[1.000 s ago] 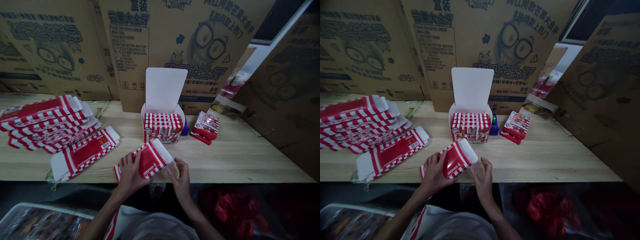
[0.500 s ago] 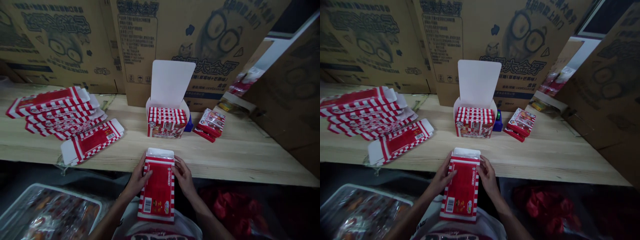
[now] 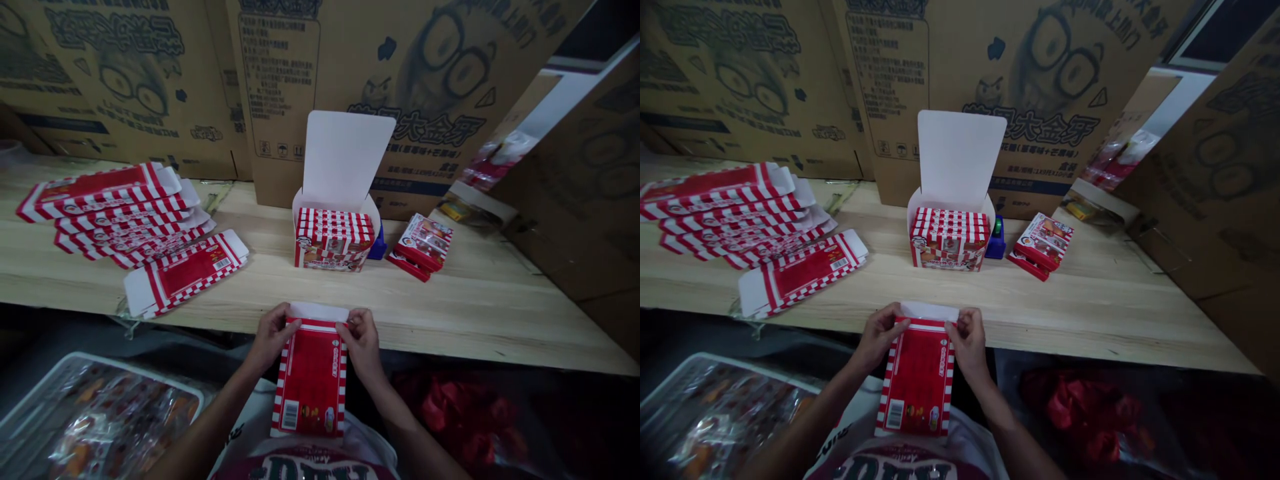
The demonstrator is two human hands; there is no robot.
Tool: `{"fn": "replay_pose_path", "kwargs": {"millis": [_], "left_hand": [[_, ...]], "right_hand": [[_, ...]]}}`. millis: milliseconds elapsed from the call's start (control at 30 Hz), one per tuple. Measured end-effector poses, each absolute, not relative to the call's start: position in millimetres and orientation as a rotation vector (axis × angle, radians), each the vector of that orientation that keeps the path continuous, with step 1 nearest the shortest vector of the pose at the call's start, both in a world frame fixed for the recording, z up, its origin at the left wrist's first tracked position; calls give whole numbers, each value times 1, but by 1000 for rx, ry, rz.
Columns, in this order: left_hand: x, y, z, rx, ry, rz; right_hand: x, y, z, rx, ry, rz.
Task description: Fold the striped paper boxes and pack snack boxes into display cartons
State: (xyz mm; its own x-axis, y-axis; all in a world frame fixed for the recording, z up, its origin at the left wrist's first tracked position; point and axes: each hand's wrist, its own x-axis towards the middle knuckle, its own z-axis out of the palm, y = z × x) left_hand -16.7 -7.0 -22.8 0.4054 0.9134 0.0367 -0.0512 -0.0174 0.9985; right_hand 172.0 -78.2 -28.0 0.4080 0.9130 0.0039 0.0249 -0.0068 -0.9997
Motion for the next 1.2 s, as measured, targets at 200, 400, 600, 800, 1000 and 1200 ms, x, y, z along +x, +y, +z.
{"fn": "replay_pose_path", "kwargs": {"millis": [200, 400, 600, 800, 1000, 1200], "left_hand": [[-23, -1, -22, 1411, 868, 910], [-37, 9, 1, 1822, 793, 674], [-36, 21, 16, 1795, 828, 595], [-32, 38, 23, 1632, 806, 539], [-36, 36, 29, 1609, 735, 532], [-36, 21, 17, 1602, 670, 599]], "right_hand": [[173, -73, -22, -1351, -1052, 996], [183, -75, -15, -1362, -1221, 992], [191, -62, 2, -1489, -1286, 1096], [194, -45, 24, -1490, -1328, 1147], [196, -50, 24, -1451, -1427, 1047], [189, -69, 11, -1405, -1374, 844]]}}
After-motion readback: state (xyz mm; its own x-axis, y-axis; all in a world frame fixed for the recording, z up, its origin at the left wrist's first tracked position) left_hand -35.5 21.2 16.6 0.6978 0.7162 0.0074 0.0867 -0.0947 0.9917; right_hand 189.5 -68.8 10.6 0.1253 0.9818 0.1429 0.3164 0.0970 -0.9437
